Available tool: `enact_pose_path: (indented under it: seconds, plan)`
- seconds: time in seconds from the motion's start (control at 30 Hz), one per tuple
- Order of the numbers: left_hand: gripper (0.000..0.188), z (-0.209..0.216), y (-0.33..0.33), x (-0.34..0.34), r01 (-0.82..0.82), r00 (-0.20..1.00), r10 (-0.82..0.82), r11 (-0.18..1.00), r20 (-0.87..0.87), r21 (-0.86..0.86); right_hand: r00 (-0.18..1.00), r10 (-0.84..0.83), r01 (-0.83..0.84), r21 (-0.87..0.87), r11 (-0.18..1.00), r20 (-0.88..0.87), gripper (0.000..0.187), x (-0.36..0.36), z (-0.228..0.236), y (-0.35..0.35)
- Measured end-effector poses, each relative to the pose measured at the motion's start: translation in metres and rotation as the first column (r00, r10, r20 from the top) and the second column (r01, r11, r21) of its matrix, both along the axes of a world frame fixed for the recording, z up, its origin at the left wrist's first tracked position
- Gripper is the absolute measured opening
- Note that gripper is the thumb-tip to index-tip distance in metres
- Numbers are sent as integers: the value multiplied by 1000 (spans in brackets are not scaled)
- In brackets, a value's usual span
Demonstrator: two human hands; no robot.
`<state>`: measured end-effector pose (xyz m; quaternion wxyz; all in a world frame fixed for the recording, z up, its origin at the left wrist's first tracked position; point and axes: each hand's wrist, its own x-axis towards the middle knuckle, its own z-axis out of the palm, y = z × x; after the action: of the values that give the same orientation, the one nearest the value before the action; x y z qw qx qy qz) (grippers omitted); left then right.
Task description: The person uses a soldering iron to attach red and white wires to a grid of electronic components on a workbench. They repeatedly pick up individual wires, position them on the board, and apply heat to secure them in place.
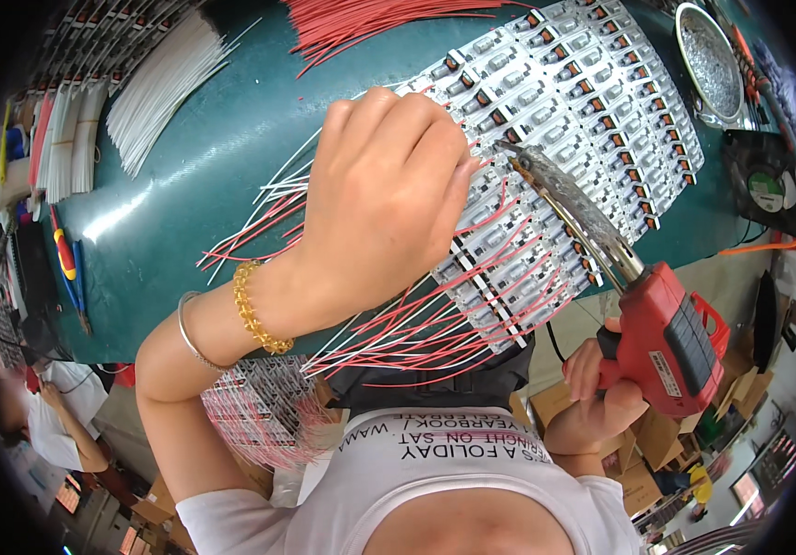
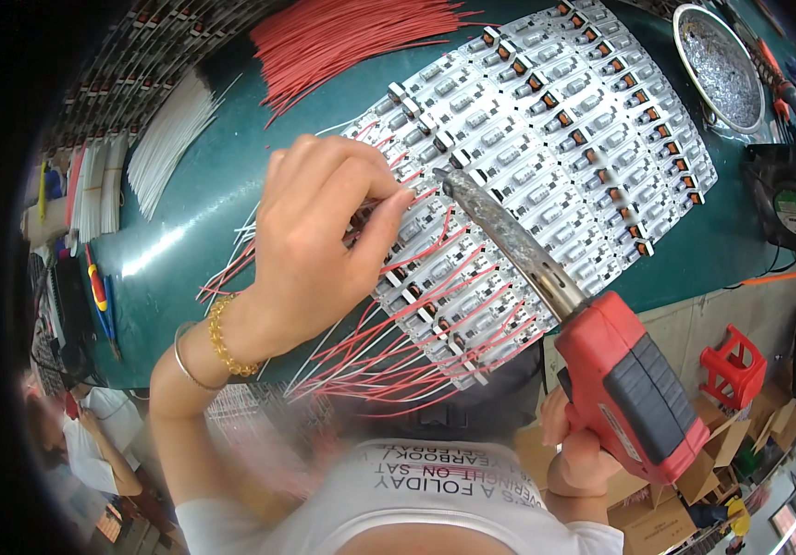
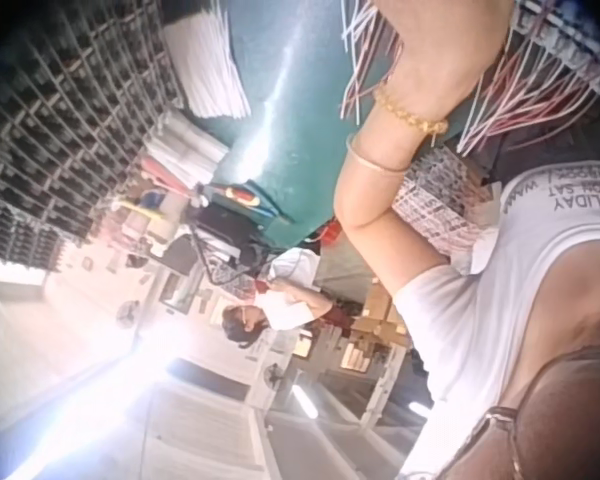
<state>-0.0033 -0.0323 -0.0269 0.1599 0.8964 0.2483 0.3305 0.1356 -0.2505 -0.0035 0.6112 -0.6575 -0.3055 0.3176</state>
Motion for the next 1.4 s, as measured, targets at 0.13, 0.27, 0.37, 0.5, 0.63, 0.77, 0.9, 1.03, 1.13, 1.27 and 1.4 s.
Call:
enact_pose_path:
  seconds: [0.13, 0.27, 0.37, 0.5, 0.63, 0.77, 0.9, 1.03, 1.13, 1.27, 1.4]
  plan:
    - [16, -1, 1, 1, -8, 1000, 8, 1000, -7, -8, 1000, -12, 12, -36, 999, 5, 76, -3, 0, -1]
    - [16, 1, 1, 2, -3, 1000, 3, 1000, -9, -31, 999, 44, -43, -37, 998, 25, 75, -2, 1, 0]
    - [15, 3, 3, 1, 19, 1000, -19, 998, -9, -64, 999, 3, -2, -20, 1000, 33, 75, -6, 5, 4]
    - [13, 2, 5, 2, 40, 999, -39, 994, 8, -100, 1000, -25, 24, 20, 999, 12, 76, -7, 6, 4]
    - [12, 2, 6, 0, 38, 999, -38, 993, 7, -115, 1000, -2, 2, 16, 1000, 11, 75, -5, 4, 3]
    - [12, 4, 5, 0, 30, 1000, -31, 993, -5, -110, 999, -36, 36, -15, 999, 18, 71, -4, -4, -3]
    - [12, 5, 5, -1, 24, 1000, -25, 994, -5, -111, 964, -8, 34, -90, 995, 265, 70, 9, -19, -29]
    - [12, 3, 5, 1, 34, 999, -35, 995, -3, -97, 986, 58, -80, 142, 987, 156, 73, 3, -12, -9]
    - [12, 4, 4, 1, 31, 999, -32, 994, -13, -101, 999, 12, -14, 47, 999, 43, 76, -5, 2, -2]
    - [11, 8, 4, 0, 24, 999, -28, 995, -40, -100, 1000, -10, 10, -1, 1000, 28, 78, -6, 6, -1]
    - [9, 9, 4, 0, 22, 996, -31, 993, -79, -116, 999, -31, 31, 15, 999, 11, 81, -5, 4, -3]
